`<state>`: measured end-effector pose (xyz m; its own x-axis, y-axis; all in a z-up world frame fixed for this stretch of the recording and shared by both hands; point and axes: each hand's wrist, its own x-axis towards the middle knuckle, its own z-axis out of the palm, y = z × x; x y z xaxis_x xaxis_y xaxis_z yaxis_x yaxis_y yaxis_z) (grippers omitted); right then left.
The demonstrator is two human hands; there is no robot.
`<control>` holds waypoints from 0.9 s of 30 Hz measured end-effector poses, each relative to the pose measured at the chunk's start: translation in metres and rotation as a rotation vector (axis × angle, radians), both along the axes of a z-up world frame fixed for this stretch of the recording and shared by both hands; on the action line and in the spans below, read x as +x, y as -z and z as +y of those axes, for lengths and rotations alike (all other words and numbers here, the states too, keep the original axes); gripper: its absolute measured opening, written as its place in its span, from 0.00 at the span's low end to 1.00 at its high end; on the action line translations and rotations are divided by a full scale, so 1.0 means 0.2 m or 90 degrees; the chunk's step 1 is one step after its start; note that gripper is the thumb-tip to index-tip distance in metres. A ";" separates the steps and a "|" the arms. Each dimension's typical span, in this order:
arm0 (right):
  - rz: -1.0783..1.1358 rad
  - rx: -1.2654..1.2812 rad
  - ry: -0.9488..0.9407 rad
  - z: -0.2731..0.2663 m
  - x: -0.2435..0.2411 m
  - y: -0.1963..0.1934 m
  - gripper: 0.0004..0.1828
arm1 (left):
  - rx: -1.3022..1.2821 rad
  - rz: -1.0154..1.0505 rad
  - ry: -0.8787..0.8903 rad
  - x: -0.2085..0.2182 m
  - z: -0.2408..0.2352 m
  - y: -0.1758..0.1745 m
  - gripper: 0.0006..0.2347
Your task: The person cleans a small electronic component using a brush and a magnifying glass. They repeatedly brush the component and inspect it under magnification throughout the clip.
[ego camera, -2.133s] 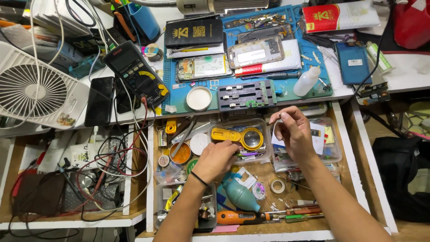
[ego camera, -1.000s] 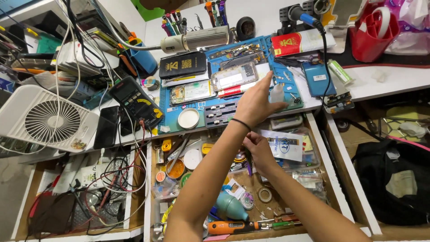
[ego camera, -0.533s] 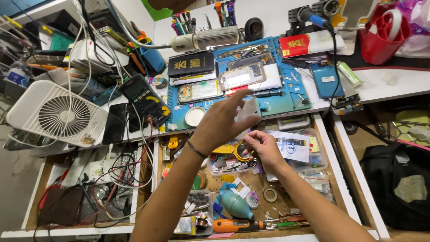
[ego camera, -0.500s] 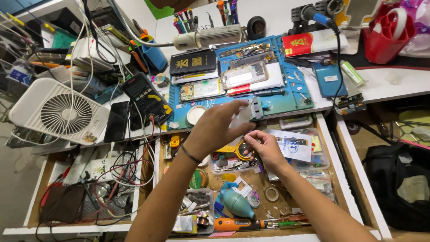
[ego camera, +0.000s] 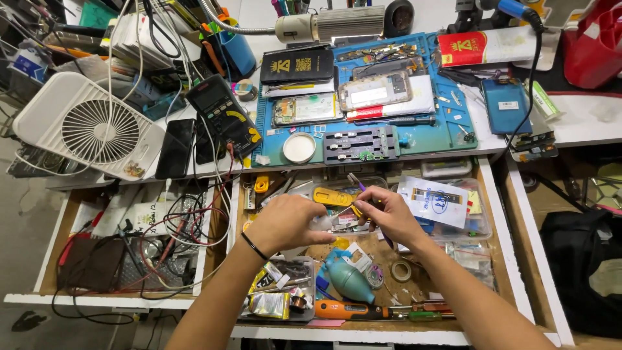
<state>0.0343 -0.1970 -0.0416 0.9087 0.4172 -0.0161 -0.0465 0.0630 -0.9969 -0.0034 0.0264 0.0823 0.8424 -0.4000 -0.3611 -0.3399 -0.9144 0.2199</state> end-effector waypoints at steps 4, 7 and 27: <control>-0.014 -0.004 -0.008 0.00 0.01 0.01 0.07 | 0.020 0.005 -0.005 0.04 0.00 0.01 0.21; -0.023 -0.004 -0.017 0.00 0.01 0.03 0.07 | 0.044 0.008 -0.008 0.04 -0.01 0.01 0.22; -0.041 0.011 -0.021 0.00 0.02 0.07 0.07 | 0.069 0.000 0.002 0.04 -0.02 -0.04 0.21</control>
<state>0.0388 -0.1977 -0.0561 0.8933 0.4469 0.0486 0.0146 0.0792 -0.9967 0.0046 0.0215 0.0903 0.8414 -0.3607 -0.4024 -0.3426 -0.9319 0.1190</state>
